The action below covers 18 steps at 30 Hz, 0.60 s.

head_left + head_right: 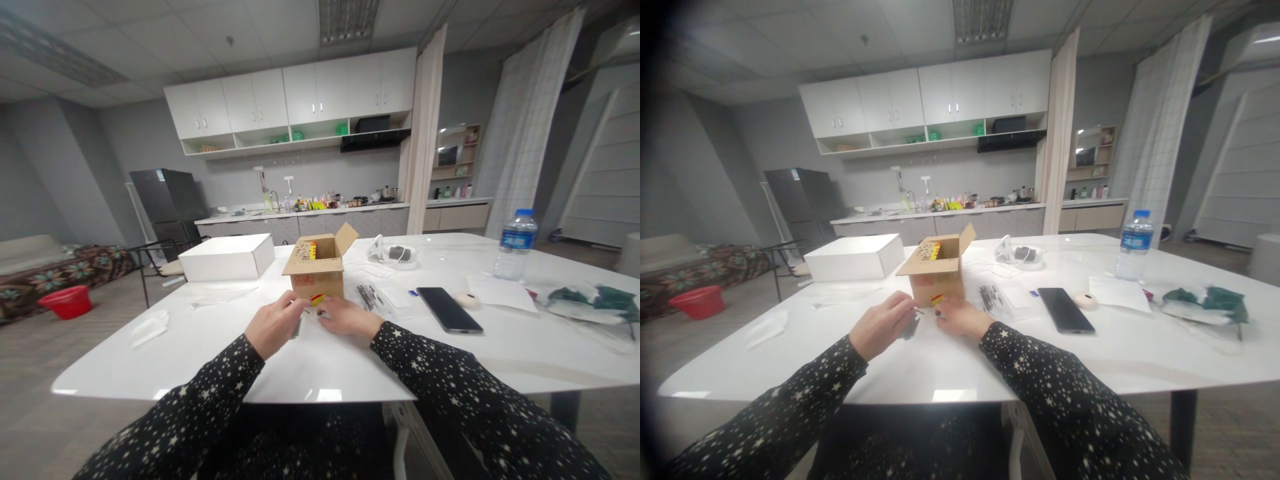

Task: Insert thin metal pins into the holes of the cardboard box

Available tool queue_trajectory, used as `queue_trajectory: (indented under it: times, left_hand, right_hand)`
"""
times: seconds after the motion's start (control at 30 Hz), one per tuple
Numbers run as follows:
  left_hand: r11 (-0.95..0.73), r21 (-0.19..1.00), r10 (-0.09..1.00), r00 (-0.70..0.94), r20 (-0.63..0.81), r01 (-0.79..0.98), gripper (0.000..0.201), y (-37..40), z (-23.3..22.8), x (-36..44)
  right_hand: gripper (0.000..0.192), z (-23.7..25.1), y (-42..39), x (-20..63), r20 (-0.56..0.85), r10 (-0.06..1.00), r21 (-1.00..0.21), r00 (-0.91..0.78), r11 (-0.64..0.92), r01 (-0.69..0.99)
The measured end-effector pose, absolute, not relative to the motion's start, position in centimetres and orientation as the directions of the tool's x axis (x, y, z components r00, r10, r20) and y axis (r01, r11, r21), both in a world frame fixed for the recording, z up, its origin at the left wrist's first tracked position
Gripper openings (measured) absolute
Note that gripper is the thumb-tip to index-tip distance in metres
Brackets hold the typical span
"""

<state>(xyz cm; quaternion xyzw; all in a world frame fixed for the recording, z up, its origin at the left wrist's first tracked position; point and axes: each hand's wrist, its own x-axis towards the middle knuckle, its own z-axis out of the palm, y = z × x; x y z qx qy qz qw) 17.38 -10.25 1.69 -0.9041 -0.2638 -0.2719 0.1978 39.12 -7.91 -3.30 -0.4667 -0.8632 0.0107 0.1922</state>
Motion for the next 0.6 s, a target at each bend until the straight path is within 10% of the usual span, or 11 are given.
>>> queue_trajectory:
  times: [0.6]
  left_hand:
    - [-0.823,-0.309,0.296,0.824,0.484,0.477,0.022,-7.6,-4.3,17.0]
  right_hand:
    - [0.025,-2.8,-8.1,38.7,0.291,0.825,-0.176,-0.485,0.544,0.82]
